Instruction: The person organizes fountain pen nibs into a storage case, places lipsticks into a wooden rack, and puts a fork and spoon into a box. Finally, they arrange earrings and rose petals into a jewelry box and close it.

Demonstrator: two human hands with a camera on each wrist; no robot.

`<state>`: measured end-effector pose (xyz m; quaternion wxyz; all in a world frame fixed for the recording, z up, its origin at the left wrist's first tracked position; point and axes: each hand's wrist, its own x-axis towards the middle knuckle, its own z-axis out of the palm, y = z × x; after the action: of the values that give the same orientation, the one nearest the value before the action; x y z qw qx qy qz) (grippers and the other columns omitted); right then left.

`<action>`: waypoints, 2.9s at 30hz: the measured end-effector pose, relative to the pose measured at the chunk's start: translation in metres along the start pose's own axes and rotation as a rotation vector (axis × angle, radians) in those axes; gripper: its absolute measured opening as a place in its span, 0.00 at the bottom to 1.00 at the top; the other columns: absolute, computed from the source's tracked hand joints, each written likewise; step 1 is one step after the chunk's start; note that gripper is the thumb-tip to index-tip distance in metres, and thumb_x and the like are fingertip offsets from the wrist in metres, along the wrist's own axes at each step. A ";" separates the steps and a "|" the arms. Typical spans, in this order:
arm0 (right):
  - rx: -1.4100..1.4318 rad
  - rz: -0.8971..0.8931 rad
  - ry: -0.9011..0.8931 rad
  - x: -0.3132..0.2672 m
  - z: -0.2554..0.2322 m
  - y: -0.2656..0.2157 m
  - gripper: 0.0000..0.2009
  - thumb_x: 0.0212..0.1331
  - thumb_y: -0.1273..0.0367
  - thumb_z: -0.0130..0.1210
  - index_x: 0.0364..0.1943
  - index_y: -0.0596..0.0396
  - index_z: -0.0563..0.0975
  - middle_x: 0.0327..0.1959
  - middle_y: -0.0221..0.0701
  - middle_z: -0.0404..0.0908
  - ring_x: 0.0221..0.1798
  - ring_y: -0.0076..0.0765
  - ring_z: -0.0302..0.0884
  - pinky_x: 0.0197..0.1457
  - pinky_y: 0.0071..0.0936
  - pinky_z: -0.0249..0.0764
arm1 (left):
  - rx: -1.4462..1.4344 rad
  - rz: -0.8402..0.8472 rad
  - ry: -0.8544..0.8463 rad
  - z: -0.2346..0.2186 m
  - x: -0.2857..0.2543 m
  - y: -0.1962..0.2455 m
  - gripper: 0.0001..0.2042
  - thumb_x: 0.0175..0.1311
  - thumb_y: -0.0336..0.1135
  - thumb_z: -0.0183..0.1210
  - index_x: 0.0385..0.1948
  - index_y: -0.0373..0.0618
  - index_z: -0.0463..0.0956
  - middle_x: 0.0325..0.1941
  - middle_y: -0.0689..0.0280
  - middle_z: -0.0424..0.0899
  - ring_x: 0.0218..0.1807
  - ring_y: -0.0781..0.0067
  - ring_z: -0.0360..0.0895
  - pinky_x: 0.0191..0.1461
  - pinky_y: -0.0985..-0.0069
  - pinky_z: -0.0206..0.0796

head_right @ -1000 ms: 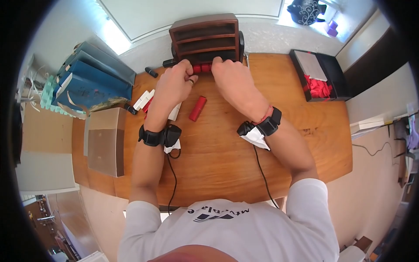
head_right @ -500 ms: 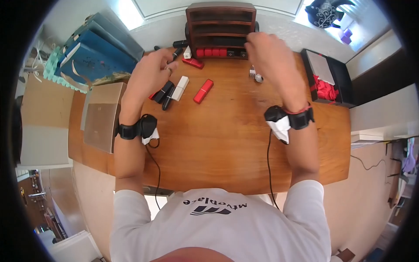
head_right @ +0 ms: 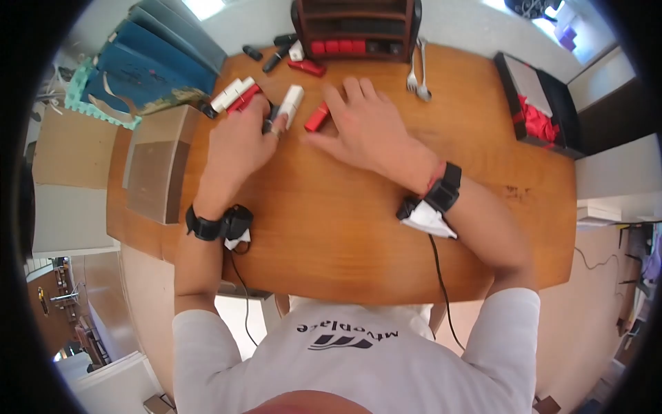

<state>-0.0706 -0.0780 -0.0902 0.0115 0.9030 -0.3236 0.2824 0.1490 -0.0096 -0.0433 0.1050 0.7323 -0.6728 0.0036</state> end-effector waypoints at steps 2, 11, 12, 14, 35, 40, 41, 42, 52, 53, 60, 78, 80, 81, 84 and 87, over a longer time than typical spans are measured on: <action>0.053 0.034 -0.013 -0.003 0.004 0.001 0.32 0.63 0.47 0.68 0.57 0.61 0.77 0.51 0.45 0.79 0.56 0.55 0.77 0.58 0.47 0.79 | -0.046 0.041 0.028 0.011 -0.002 0.000 0.18 0.74 0.50 0.63 0.45 0.40 0.79 0.31 0.50 0.89 0.37 0.40 0.88 0.41 0.48 0.79; 0.157 0.020 0.046 -0.005 0.004 0.001 0.29 0.64 0.54 0.67 0.59 0.63 0.76 0.49 0.46 0.81 0.55 0.55 0.76 0.60 0.45 0.77 | -0.004 0.039 0.044 0.018 -0.003 0.011 0.17 0.71 0.48 0.67 0.48 0.44 0.80 0.31 0.52 0.89 0.35 0.42 0.88 0.40 0.48 0.79; 0.165 0.025 0.030 -0.005 0.003 0.001 0.30 0.64 0.54 0.67 0.60 0.64 0.76 0.49 0.47 0.81 0.56 0.55 0.76 0.61 0.45 0.77 | -0.006 0.041 0.045 0.018 -0.002 0.011 0.17 0.71 0.48 0.67 0.48 0.44 0.80 0.31 0.52 0.89 0.35 0.42 0.88 0.40 0.48 0.79; 0.172 0.024 0.010 -0.005 0.002 0.001 0.31 0.64 0.54 0.67 0.61 0.64 0.75 0.50 0.48 0.81 0.56 0.55 0.76 0.61 0.45 0.76 | -0.001 0.026 0.011 0.019 -0.003 0.010 0.16 0.71 0.47 0.66 0.44 0.42 0.81 0.31 0.51 0.89 0.36 0.42 0.88 0.41 0.49 0.79; 0.221 -0.028 -0.072 -0.007 0.001 0.005 0.36 0.62 0.55 0.71 0.67 0.65 0.71 0.58 0.48 0.80 0.63 0.59 0.75 0.66 0.46 0.75 | -0.143 0.002 0.141 0.017 0.001 -0.004 0.14 0.79 0.43 0.56 0.48 0.42 0.83 0.34 0.48 0.90 0.42 0.39 0.87 0.48 0.47 0.78; 0.185 0.037 0.203 -0.001 -0.004 0.009 0.37 0.64 0.55 0.71 0.67 0.68 0.71 0.63 0.53 0.74 0.63 0.62 0.74 0.64 0.47 0.76 | -0.109 0.015 0.190 0.022 0.006 -0.005 0.14 0.79 0.42 0.56 0.47 0.41 0.83 0.31 0.49 0.89 0.39 0.41 0.88 0.44 0.47 0.78; 0.169 0.035 0.198 0.001 -0.007 0.017 0.37 0.64 0.55 0.71 0.67 0.68 0.71 0.63 0.53 0.74 0.63 0.62 0.74 0.64 0.47 0.76 | -0.125 0.020 0.196 0.022 0.006 -0.004 0.14 0.79 0.42 0.56 0.47 0.41 0.83 0.31 0.49 0.89 0.39 0.41 0.88 0.44 0.47 0.78; 0.023 0.082 0.255 0.003 -0.008 0.025 0.35 0.65 0.56 0.70 0.68 0.65 0.72 0.63 0.54 0.73 0.62 0.63 0.74 0.63 0.47 0.77 | -0.148 0.019 0.213 0.022 0.006 -0.003 0.13 0.78 0.43 0.58 0.49 0.44 0.83 0.31 0.52 0.89 0.38 0.43 0.88 0.43 0.50 0.77; -0.463 0.084 0.222 0.011 -0.016 0.055 0.24 0.66 0.60 0.68 0.67 0.35 0.78 0.60 0.49 0.71 0.54 0.55 0.74 0.50 0.44 0.78 | -0.216 0.113 0.258 0.033 0.008 -0.010 0.13 0.77 0.42 0.61 0.54 0.46 0.83 0.26 0.57 0.88 0.32 0.52 0.87 0.37 0.58 0.74; -0.470 0.077 0.208 0.011 -0.015 0.054 0.24 0.66 0.60 0.68 0.67 0.35 0.78 0.60 0.49 0.71 0.54 0.55 0.74 0.50 0.44 0.78 | -0.232 0.107 0.255 0.034 0.008 -0.010 0.13 0.77 0.42 0.61 0.54 0.46 0.83 0.26 0.57 0.88 0.32 0.52 0.87 0.37 0.58 0.74; -0.532 0.122 0.192 0.017 -0.013 0.053 0.17 0.72 0.59 0.62 0.62 0.38 0.79 0.47 0.45 0.75 0.47 0.53 0.77 0.45 0.44 0.78 | -0.327 0.137 0.281 0.034 0.006 -0.010 0.14 0.75 0.38 0.61 0.56 0.45 0.79 0.24 0.56 0.85 0.29 0.48 0.84 0.34 0.54 0.73; -0.553 0.171 0.177 0.043 -0.005 0.052 0.12 0.69 0.62 0.61 0.42 0.56 0.75 0.34 0.41 0.82 0.32 0.47 0.89 0.28 0.42 0.83 | -0.292 0.115 0.316 0.036 0.006 -0.009 0.18 0.76 0.41 0.62 0.62 0.46 0.80 0.18 0.61 0.79 0.24 0.55 0.80 0.33 0.58 0.68; -0.554 0.187 0.173 0.044 -0.009 0.050 0.12 0.69 0.61 0.61 0.41 0.56 0.75 0.34 0.41 0.83 0.31 0.47 0.89 0.28 0.42 0.83 | -0.293 0.099 0.313 0.032 0.006 -0.007 0.18 0.77 0.42 0.62 0.62 0.46 0.80 0.17 0.62 0.77 0.23 0.56 0.78 0.32 0.59 0.67; -0.561 0.230 0.161 0.043 -0.010 0.048 0.13 0.69 0.61 0.61 0.41 0.55 0.75 0.34 0.41 0.83 0.31 0.48 0.89 0.27 0.42 0.83 | -0.291 0.087 0.300 0.029 0.004 -0.005 0.16 0.76 0.41 0.61 0.60 0.46 0.79 0.19 0.58 0.79 0.26 0.50 0.81 0.33 0.54 0.70; -0.550 0.276 0.152 0.044 -0.015 0.046 0.13 0.69 0.60 0.61 0.41 0.55 0.74 0.34 0.42 0.84 0.31 0.49 0.90 0.26 0.43 0.83 | -0.283 0.078 0.303 0.030 0.005 -0.006 0.15 0.76 0.40 0.61 0.58 0.47 0.78 0.21 0.54 0.82 0.29 0.45 0.83 0.34 0.50 0.73; -0.515 0.286 0.154 0.043 -0.019 0.050 0.14 0.70 0.59 0.62 0.43 0.54 0.73 0.34 0.42 0.85 0.31 0.51 0.90 0.26 0.44 0.83 | -0.293 0.070 0.297 0.031 0.006 -0.007 0.16 0.76 0.40 0.61 0.59 0.47 0.79 0.22 0.55 0.82 0.30 0.47 0.84 0.35 0.51 0.73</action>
<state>-0.0826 -0.1385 -0.0602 0.2248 0.7914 -0.5068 0.2575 0.1525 -0.0197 -0.0743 0.3081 0.6768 -0.6683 0.0173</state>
